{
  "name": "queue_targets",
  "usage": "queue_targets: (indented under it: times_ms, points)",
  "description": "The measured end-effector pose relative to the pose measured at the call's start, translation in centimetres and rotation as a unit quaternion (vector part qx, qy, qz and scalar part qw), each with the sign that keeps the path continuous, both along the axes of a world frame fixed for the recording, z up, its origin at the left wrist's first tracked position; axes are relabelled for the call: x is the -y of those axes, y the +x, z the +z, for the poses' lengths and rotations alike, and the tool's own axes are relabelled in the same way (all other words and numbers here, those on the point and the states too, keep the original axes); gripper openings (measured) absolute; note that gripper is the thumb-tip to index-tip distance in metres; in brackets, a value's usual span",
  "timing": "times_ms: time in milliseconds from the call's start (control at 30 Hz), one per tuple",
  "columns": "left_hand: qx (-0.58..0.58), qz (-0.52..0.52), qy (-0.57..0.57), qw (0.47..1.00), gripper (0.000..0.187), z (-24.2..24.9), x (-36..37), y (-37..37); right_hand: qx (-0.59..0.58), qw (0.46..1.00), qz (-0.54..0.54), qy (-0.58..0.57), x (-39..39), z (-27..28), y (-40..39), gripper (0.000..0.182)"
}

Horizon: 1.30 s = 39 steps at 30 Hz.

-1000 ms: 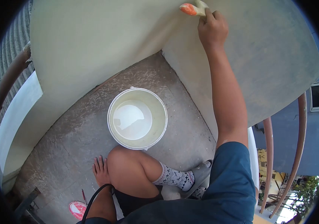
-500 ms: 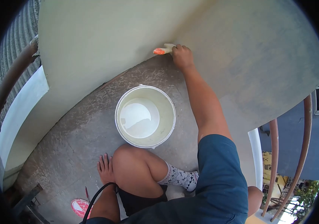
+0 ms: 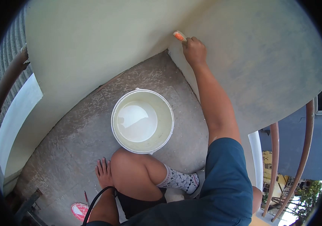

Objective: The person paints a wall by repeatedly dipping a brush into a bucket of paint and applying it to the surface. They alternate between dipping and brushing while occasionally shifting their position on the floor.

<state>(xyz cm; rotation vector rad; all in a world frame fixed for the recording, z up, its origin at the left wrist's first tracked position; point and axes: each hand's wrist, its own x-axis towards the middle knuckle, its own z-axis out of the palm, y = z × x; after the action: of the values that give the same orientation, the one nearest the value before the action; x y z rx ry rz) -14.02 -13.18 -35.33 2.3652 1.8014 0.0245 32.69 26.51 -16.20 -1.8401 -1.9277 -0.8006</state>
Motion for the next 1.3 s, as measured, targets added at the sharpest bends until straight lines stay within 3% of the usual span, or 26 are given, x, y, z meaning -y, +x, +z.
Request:
queue_targets:
  times_ms: [200, 267, 367, 433, 533, 667, 767, 800, 867, 967, 1300]
  points:
    - [-0.009, -0.005, -0.013, 1.000, 0.052, 0.8, 0.1, 0.3, 0.100, 0.985, -0.017, 0.141, -0.3, 15.8, 0.8, 0.016]
    - [-0.015, -0.003, -0.007, 1.000, 0.052, 0.7, 0.0, 0.1, -0.035, 0.974, -0.018, 0.225, -0.1, 20.2, 0.6, 0.022]
    - [-0.024, -0.003, 0.006, 1.000, 0.052, 0.8, -0.1, 0.4, -0.018, 0.951, -0.025, 0.308, 2.7, 22.6, 0.8, 0.028]
    - [-0.032, -0.001, -0.009, 0.999, 0.052, 0.9, -0.1, 0.4, -0.145, 0.918, 0.104, 0.353, 4.8, 21.1, -1.0, 0.028]
    - [-0.037, -0.002, -0.005, 0.999, 0.052, 0.5, 0.1, 0.3, -0.260, 0.954, 0.044, 0.142, 10.7, 17.1, -3.4, 0.026]
    - [-0.050, -0.013, 0.022, 0.998, 0.053, 0.0, 0.0, 0.2, -0.596, 0.791, -0.009, 0.139, 19.9, 9.8, -5.3, 0.027]
    - [-0.050, -0.010, 0.003, 0.999, 0.053, 0.1, -0.1, 0.5, -0.782, 0.580, 0.014, 0.228, 27.5, 5.6, -7.8, 0.037]
    - [-0.040, -0.007, 0.006, 0.999, 0.053, 0.2, -0.1, 0.6, -0.789, 0.571, -0.002, 0.227, 30.0, 4.4, -8.3, 0.037]
    - [-0.039, -0.009, -0.002, 0.999, 0.054, 0.1, 0.0, 0.3, -0.889, 0.417, -0.053, 0.183, 34.3, 1.9, -8.7, 0.045]
    - [-0.036, -0.009, 0.035, 0.999, 0.054, -0.5, -0.1, 0.6, -0.910, 0.356, -0.117, 0.178, 36.5, -0.3, -8.5, 0.044]
    - [-0.042, -0.001, 0.053, 0.998, 0.054, -0.5, -0.5, 0.7, -0.923, 0.352, -0.024, 0.153, 35.7, 0.3, -8.1, 0.037]
